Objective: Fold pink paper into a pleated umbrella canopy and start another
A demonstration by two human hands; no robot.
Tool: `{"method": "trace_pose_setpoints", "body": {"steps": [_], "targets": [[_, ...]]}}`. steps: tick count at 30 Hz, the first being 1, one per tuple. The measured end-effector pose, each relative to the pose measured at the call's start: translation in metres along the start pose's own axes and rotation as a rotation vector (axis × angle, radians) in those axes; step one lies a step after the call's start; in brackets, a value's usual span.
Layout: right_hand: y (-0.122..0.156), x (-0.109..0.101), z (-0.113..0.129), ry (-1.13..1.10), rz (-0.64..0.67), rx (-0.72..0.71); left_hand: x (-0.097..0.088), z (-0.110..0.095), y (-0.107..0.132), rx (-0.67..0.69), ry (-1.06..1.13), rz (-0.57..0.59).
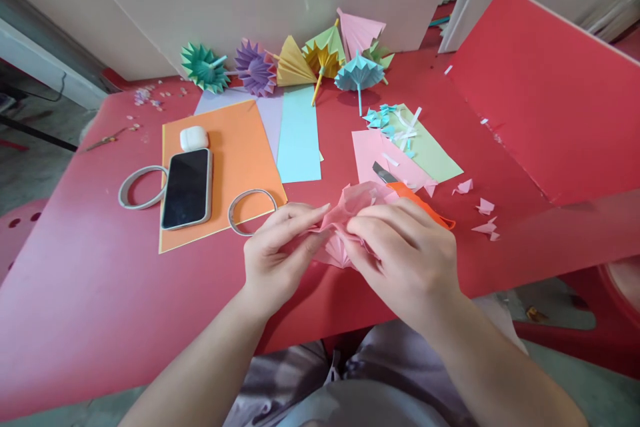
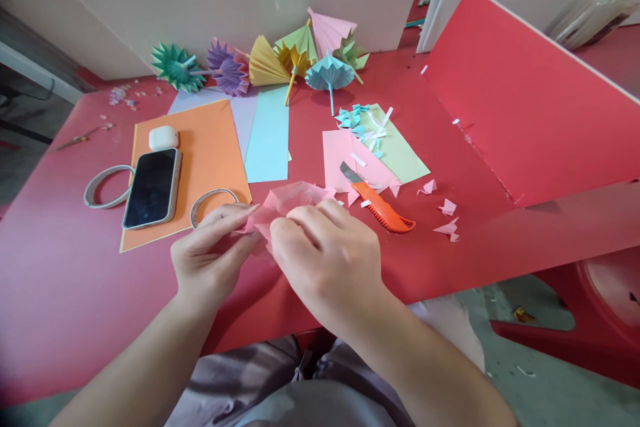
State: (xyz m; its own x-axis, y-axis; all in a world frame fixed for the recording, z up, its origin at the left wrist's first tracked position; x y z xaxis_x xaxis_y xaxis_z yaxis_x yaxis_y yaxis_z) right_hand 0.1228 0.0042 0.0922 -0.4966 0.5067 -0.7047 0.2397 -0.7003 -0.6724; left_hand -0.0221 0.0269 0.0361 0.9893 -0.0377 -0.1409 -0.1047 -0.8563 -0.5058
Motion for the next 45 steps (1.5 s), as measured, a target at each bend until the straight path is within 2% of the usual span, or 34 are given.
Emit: {"method": "trace_pose_setpoints", "body": {"steps": [5,19,30,40,45], "targets": [[-0.001,-0.005,0.003,0.017,-0.037,-0.001,0.001,-0.001,-0.001,0.023,0.033,0.046],[0.004,-0.012,0.008,-0.005,-0.125,-0.075,-0.001,-0.009,-0.001,0.066,0.016,0.032],[0.007,-0.008,0.008,0.008,-0.169,-0.054,0.002,-0.014,-0.003,0.151,0.013,0.079],[0.004,-0.005,0.006,-0.060,-0.110,-0.052,-0.001,-0.009,-0.001,0.107,0.078,0.056],[0.003,0.001,0.005,-0.044,0.019,-0.098,-0.001,-0.014,0.000,0.205,0.096,0.183]]}}
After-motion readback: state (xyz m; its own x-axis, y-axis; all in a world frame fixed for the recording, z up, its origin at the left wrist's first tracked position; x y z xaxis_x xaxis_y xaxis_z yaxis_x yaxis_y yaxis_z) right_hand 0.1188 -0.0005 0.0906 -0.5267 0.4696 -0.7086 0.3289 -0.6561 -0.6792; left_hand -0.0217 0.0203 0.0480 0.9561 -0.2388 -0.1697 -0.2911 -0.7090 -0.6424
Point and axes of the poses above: each hand's wrist, its own y-axis away from the middle knuckle, its own x-axis out of the palm, z = x × y, the point moved 6 cm from there along -y, towards the middle knuckle, and after that the axes turned 4 degrees about y, right-handed, at the moved point
